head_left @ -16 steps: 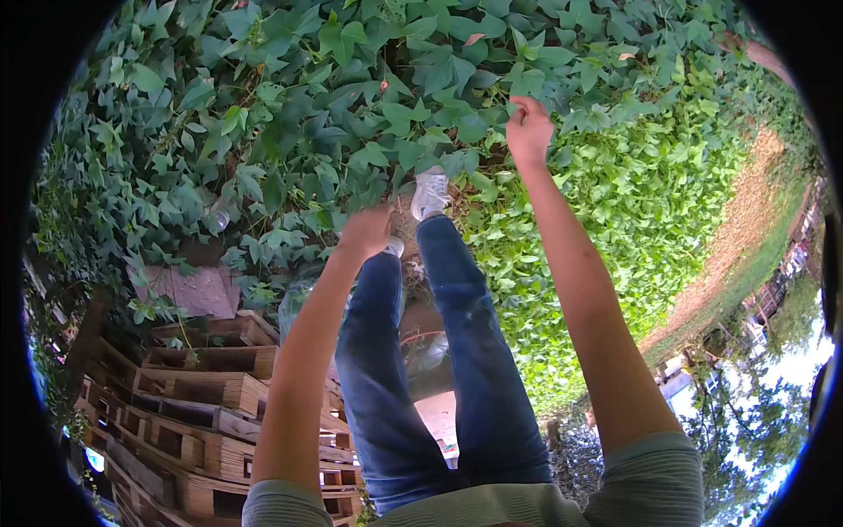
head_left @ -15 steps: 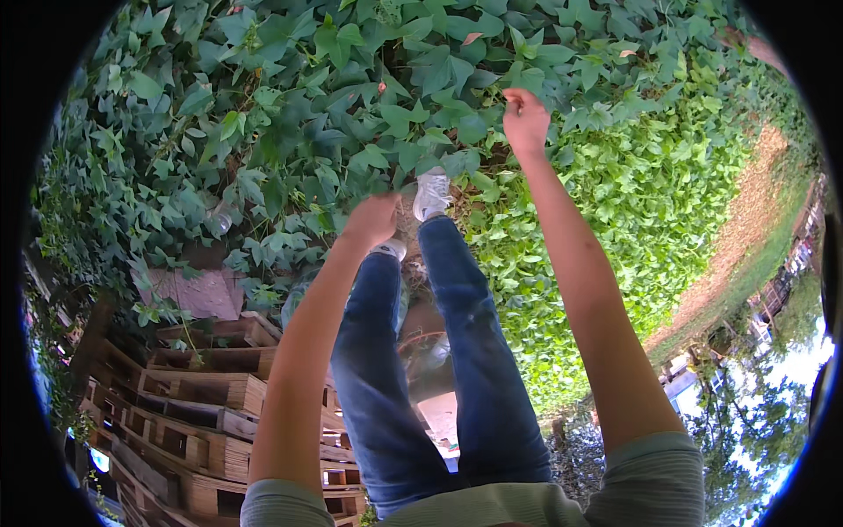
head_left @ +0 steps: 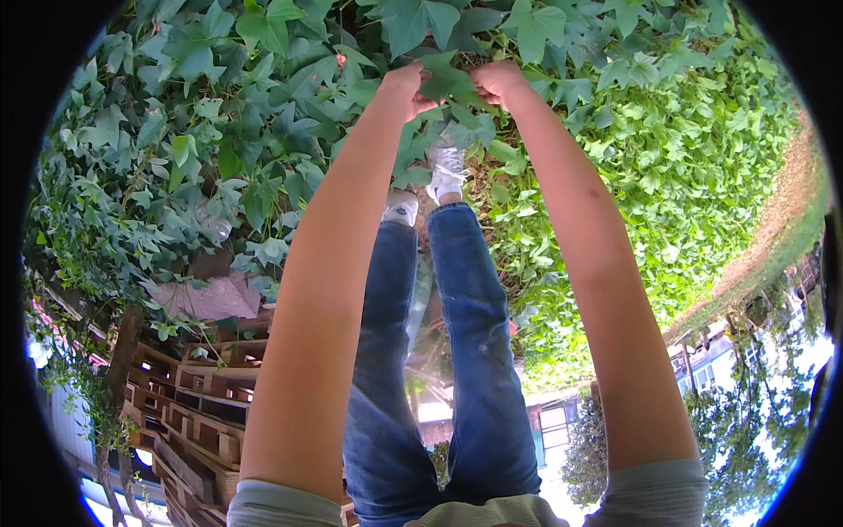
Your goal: The person picks green leaves from a dense patch of ground-covering plants and places them into a clear plastic bag. The person repeatedly reaches into the foliage, plucks leaves by hand, and adds them to the bag, which gradually fills.
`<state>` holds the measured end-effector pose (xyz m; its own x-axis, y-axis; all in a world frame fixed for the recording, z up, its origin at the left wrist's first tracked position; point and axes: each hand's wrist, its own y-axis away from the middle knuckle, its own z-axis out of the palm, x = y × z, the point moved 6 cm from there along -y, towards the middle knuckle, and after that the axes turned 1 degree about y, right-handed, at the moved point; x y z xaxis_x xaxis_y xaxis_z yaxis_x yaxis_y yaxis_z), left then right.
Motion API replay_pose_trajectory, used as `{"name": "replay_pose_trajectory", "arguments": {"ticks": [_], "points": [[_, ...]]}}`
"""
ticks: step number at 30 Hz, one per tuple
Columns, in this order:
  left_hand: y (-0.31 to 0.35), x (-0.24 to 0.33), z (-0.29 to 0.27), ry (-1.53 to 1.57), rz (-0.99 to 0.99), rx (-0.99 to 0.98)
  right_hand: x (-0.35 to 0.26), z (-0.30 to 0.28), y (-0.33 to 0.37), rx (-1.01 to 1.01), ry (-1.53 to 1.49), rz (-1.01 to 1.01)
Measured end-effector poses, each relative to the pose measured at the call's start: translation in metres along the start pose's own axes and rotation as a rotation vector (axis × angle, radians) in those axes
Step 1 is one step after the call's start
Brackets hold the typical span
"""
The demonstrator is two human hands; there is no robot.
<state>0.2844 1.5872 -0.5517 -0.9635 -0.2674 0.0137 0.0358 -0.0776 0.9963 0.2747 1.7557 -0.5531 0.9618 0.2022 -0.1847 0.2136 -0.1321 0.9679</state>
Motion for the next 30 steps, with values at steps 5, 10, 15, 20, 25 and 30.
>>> {"name": "replay_pose_trajectory", "arguments": {"ticks": [5,10,15,20,25,30], "points": [[-0.003,-0.002,0.015,0.112,-0.069,-0.058,0.021,-0.003,-0.011,-0.074,-0.192,0.025],[-0.005,-0.005,-0.003,0.186,-0.058,0.036,0.016,-0.014,-0.007,0.042,-0.038,-0.267],[0.019,-0.002,-0.022,-0.187,0.019,-0.014,0.014,-0.009,0.032,-0.018,-0.177,-0.171],[0.037,-0.016,-0.025,-0.154,-0.052,0.029,0.023,0.023,0.041,-0.100,-0.123,0.085],[0.027,-0.031,-0.032,-0.130,0.023,0.077,0.017,0.035,0.044,-0.180,-0.271,-0.067],[0.044,-0.049,-0.032,-0.357,0.142,0.074,0.024,0.032,0.035,-0.151,-0.354,-0.103]]}}
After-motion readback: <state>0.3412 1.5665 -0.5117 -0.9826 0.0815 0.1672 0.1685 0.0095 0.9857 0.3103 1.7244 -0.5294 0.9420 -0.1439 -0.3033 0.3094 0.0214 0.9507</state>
